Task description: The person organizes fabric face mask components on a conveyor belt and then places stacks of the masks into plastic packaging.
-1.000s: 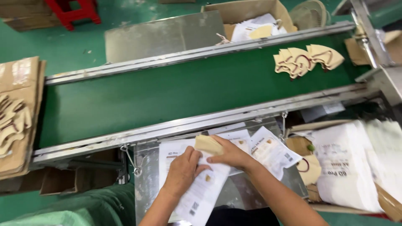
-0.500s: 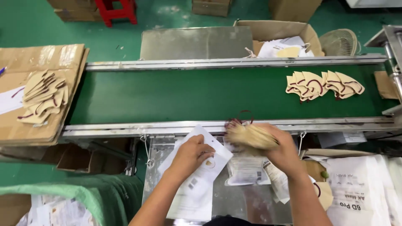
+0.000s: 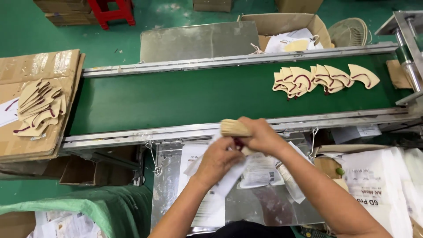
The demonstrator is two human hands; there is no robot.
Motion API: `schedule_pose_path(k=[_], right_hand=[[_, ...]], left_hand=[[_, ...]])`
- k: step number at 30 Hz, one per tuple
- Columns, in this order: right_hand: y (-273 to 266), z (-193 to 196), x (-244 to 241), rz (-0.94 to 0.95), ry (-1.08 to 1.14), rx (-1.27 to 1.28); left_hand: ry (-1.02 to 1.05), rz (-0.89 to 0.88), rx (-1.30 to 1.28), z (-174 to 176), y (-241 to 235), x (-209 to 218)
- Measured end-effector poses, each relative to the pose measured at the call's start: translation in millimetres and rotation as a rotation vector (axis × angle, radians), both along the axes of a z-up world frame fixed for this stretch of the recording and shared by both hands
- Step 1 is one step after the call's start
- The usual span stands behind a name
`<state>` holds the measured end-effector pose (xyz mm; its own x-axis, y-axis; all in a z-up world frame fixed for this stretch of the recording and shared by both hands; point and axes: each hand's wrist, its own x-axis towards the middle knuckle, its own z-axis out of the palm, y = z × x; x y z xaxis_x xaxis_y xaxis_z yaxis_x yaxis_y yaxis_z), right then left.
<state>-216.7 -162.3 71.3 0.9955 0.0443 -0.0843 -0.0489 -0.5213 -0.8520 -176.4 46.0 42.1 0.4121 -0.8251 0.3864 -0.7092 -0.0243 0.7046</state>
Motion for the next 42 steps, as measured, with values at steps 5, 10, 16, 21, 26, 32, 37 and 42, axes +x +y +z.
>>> schedule_pose_path(k=[5,10,16,21,26,32,37,42], right_hand=[[-3,35,3,0.103,-0.036,-0.063],[-15,8,-2,0.070,-0.143,-0.004],[-43,-8,-21,0.329,0.032,0.283],[-31,-14,-29,0.234,-0.063,0.130],[-43,-11,-32,0.272,0.011,0.092],[-40,-12,-39,0.321,0.087,-0.042],[-32,-40,-51,0.215,0.126,-0.029],[-37,-33,-58,0.231,-0.058,0.028]], left_hand=[[-0.139,0.208,-0.114,-2,2,-2],[-0.165,0.210,-0.195,-7,-2,-21],[-0.224,0.233,-0.230,22,-1,-9],[0.512,0.255,0.078,-3,7,19],[0.441,0.263,0.039,-9,2,20],[0.379,0.251,0.179,-2,-15,1],[0.565,0.320,0.132,-15,-20,-12],[0.489,0.091,-0.039,-25,-21,-15]])
